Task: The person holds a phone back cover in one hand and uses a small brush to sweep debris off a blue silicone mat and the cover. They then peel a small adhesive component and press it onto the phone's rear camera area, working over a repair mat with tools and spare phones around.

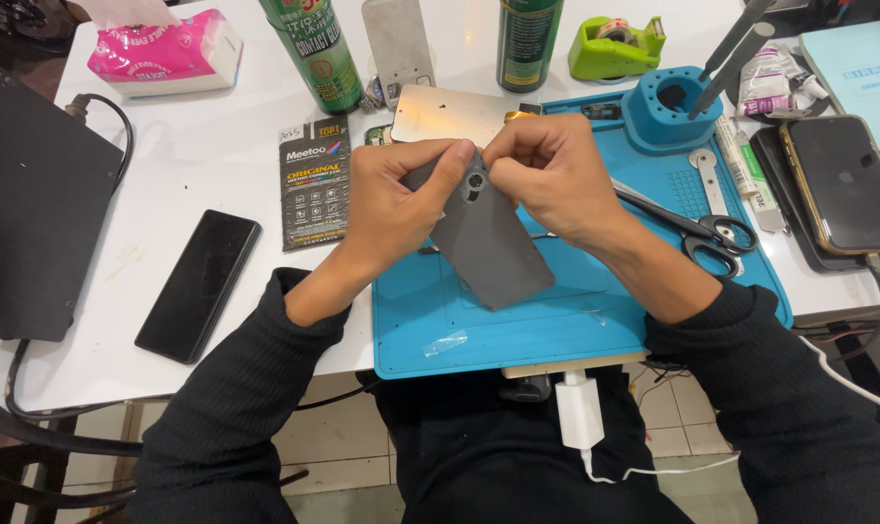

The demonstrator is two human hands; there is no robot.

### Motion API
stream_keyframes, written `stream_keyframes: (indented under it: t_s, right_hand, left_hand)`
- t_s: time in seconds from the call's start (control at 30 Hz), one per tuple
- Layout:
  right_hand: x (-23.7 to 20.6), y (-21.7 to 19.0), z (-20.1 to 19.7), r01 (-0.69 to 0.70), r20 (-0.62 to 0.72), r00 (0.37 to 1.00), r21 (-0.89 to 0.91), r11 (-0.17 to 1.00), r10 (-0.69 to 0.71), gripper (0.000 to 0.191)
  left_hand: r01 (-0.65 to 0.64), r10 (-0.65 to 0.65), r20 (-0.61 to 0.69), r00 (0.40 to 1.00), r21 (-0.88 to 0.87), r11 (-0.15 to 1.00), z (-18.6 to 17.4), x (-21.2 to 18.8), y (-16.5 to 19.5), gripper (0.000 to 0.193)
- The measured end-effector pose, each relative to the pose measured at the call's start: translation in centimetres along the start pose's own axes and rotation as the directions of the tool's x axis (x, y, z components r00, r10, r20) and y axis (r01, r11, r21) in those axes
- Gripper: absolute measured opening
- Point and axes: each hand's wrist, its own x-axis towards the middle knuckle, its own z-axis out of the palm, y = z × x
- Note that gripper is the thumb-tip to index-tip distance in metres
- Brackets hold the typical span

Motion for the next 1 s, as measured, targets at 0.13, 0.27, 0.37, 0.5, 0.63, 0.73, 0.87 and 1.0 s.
stream_keyframes:
  t_s: [0.13, 0.27, 0.37, 0.5, 0.63, 0.73, 0.87, 1.0]
  right_hand:
    - [0.1, 0.2, -0.3, -0.017, 0.002, 1.000, 0.015, 1.000, 0.017, 0.016]
    - [0.2, 0.2, -0.7, -0.044, 0.038, 0.998, 0.055, 0.998, 0.042, 0.017]
    - [0.2, 0.3, -0.6, -0.053, 0.031, 0.998, 0.020, 0.998, 0.052, 0.015]
    - [0.2, 0.7, -0.3, -0.078, 0.011, 0.997, 0.016, 0.997, 0.078, 0.018]
    - [0.2, 1.1, -0.3, -0.096, 0.015, 0.995, 0.082, 0.992, 0.095, 0.016]
    - [0.2, 1.2, -0.4, -0.137, 0.020, 0.991, 0.128, 0.982, 0.136, 0.014]
    - [0.2, 1.2, -0.5, -0.156, 0.028, 0.988, 0.163, 0.974, 0.154, 0.014]
    - [0.3, 1.1, -0.6, -0.203, 0.028, 0.979, 0.240, 0.949, 0.202, 0.019]
  left_hand:
    - [-0.025, 0.024, 0.018, 1.000, 0.030, 0.999, -0.1, -0.2, 0.2, 0.022]
    - [0.059, -0.059, 0.025, 0.998, -0.008, 0.998, -0.1, -0.2, 0.1, 0.023]
    - [0.064, -0.063, 0.027, 0.998, -0.041, 0.997, 0.0, -0.1, -0.2, 0.023]
    - [0.035, -0.035, 0.005, 0.999, -0.027, 0.999, 0.4, -0.4, -0.5, 0.022]
    - [0.018, -0.018, -0.006, 1.000, -0.023, 1.000, 0.5, -0.5, -0.8, 0.021]
    - [0.079, -0.078, -0.006, 0.997, 0.029, 0.996, 0.5, -0.4, -0.8, 0.021]
    - [0.026, -0.026, 0.000, 1.000, -0.023, 0.999, 0.4, -0.3, -0.8, 0.021]
    - [0.044, -0.044, 0.000, 0.999, 0.002, 0.999, 0.4, -0.4, -0.7, 0.021]
